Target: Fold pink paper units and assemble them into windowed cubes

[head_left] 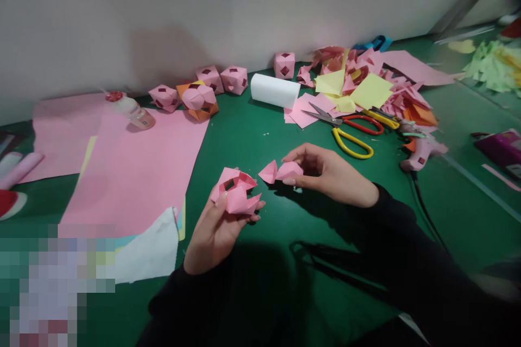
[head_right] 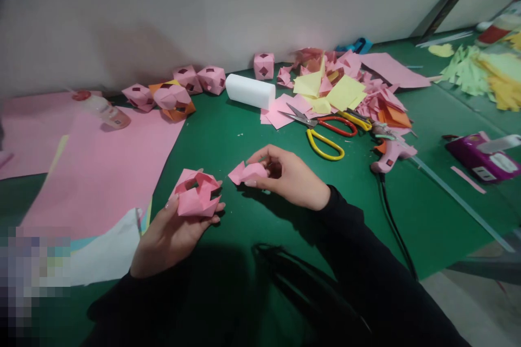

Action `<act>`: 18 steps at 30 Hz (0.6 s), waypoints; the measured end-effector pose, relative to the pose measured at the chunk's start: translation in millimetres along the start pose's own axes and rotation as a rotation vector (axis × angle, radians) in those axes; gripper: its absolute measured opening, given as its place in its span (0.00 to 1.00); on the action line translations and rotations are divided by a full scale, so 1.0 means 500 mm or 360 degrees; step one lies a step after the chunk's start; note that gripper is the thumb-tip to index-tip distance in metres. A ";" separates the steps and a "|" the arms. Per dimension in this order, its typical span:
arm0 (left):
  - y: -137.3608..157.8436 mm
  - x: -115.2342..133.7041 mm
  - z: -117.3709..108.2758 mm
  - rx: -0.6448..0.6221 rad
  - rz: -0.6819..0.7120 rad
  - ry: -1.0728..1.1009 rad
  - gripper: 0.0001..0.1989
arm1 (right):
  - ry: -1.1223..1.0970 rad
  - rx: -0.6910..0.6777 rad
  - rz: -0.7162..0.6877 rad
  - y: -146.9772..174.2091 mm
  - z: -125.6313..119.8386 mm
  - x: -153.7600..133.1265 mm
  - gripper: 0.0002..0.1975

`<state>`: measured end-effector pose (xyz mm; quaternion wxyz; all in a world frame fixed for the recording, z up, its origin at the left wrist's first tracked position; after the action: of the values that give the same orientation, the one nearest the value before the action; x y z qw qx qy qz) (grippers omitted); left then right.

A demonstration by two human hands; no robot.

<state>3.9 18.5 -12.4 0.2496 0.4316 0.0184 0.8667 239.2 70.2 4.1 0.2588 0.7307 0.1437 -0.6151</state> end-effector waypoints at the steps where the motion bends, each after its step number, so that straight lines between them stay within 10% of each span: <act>1: 0.001 0.000 0.002 0.0002 0.0008 -0.0015 0.23 | -0.0127 -0.0032 -0.0052 0.002 0.005 -0.008 0.19; 18: -0.006 -0.020 0.009 -0.0255 0.0004 -0.0345 0.26 | -0.0581 -0.0055 -0.0266 0.000 0.069 -0.019 0.14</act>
<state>13.4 15.6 -17.7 0.2828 0.5014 -0.0785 0.8139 208.6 52.3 9.7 0.2409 0.5880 0.1651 -0.7543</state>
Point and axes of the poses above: each hand's wrist, its own y-axis away from the middle knuckle, its own z-axis out of the palm, x = y × z, the point moved 1 cm from there along -y, towards the middle knuckle, and after that the axes turned 13 degrees about -x, right-handed, at the moved point
